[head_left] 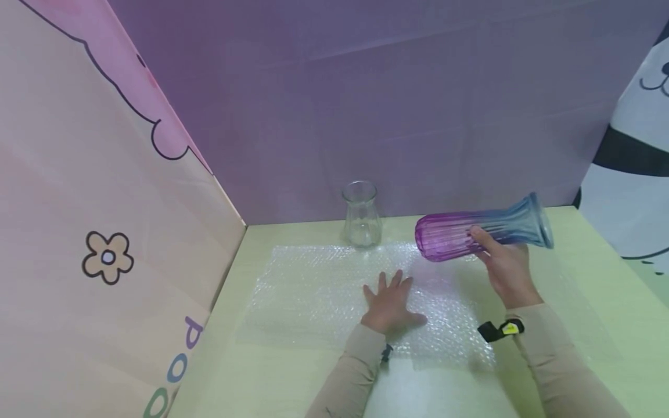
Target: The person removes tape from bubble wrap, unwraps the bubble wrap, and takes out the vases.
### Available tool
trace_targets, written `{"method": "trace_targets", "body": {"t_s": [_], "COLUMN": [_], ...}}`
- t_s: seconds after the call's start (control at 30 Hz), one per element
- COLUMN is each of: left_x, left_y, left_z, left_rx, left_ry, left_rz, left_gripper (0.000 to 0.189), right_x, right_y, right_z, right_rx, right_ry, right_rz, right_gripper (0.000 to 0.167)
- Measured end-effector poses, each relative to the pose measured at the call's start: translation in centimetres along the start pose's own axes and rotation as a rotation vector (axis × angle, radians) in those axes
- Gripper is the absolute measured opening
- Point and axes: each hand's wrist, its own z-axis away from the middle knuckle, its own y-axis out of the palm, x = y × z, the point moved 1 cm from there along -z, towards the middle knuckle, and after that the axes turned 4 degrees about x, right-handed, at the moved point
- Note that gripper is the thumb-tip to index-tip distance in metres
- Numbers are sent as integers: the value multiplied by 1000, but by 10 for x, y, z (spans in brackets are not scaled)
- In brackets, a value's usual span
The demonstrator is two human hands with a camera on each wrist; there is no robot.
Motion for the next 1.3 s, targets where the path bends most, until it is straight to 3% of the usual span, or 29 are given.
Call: {"method": "trace_targets", "body": {"t_s": [0.33, 0.73, 1.0, 1.17, 1.3], "left_x": [0, 0, 2, 2, 2], "left_y": [-1, -1, 1, 1, 1], "left_z": [0, 2, 1, 1, 0], "left_rx": [9, 13, 10, 3, 1], "left_ry": [-4, -1, -1, 5, 7], "left_rz": [15, 37, 24, 7, 3], "left_gripper": [97, 96, 97, 97, 97], "right_x": [1, 3, 4, 2, 3], "right_y": [7, 9, 12, 18, 22], "right_z": [-3, -6, -8, -11, -11], "right_rx": [-57, -136, -209, -257, -244], "right_ry": [-22, -28, -25, -10, -17], "right_rz": [91, 68, 217, 220, 243], "right_gripper": [72, 74, 84, 84, 92]}}
